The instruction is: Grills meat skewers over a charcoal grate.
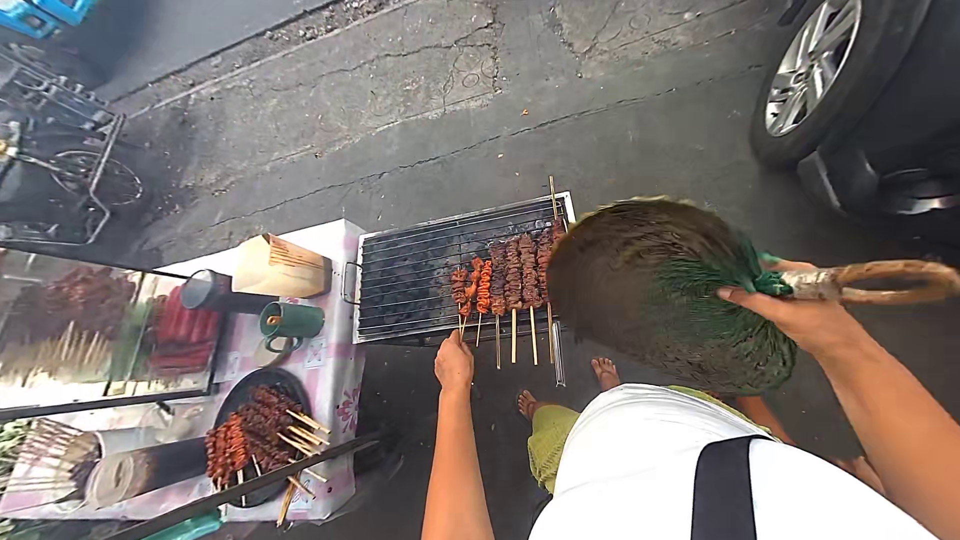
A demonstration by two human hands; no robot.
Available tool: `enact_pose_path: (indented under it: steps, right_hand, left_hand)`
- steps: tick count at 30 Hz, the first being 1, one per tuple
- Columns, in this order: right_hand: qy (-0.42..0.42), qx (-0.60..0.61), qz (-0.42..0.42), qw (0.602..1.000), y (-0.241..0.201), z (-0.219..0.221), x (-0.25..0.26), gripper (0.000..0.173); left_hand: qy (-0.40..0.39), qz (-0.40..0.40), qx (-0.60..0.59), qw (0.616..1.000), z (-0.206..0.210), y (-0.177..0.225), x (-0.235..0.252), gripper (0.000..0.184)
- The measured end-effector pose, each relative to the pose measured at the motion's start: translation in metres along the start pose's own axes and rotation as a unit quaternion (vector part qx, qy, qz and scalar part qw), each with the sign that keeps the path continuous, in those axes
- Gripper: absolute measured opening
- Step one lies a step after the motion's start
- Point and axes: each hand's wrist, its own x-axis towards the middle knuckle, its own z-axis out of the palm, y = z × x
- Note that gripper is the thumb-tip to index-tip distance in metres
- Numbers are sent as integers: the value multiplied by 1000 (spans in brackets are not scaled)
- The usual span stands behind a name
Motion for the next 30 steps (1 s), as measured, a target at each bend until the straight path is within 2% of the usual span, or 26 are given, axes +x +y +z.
enact_pose_path:
  steps: [3,5,6,8,10,12,14,15,16,18,20,22,23,25,27,29,30]
  right_hand:
    - [100,-119,15,988,0,6,5,40]
    - [91,-170,-15,981,3,14,4,42]
    - [51,-148,-24,987,5,14,4,40]
    - [-15,-50,13,999,9,9,7,35]
    - [25,-38,55,997,12,5,12,39]
    - [87,-108,62,988,6,12,14,40]
    - [54,-137,7,989,5,16,14,36]
    - [16,-103,-7,995,8,14,14,33]
    - [-10,-50,2,999,10,10,15,33]
    - [12,-2,35,999,14,2,17,40]
    - [77,-77,47,993,15,2,19,46]
    - [73,-142,9,987,12,7,19,47]
    - [43,-132,-13,990,13,6,20,44]
    - [-3,-48,3,999,17,-4,27,39]
    - [34,-38,40,998,20,-12,39,45]
    - [83,-104,48,990,13,-9,54,50]
    - [81,-124,33,988,9,-6,62,50]
  left_hand:
    - [84,13,-34,996,5,-3,-5,41]
    - [113,26,-35,993,7,-2,-7,35]
    - [114,27,-24,993,6,-1,-7,32]
    - [106,21,-4,994,4,2,-7,30]
    - [91,5,6,996,3,6,-7,28]
    - [68,-14,13,997,2,11,-9,28]
    - [43,-24,9,999,0,16,-11,29]
    - [34,-26,2,999,-2,18,-12,29]
    - [30,-26,-4,999,-3,19,-14,28]
    - [30,-29,-7,999,-1,21,-18,27]
    - [37,-33,-15,999,3,21,-21,27]
    - [61,-27,-42,997,8,17,-23,30]
    - [82,-20,-65,994,10,14,-24,34]
    - [145,-11,-118,982,17,6,-29,36]
    - [192,-29,-140,971,23,-2,-40,34]
    - [185,-71,-138,970,33,-12,-60,34]
    - [163,-97,-131,973,40,-19,-71,36]
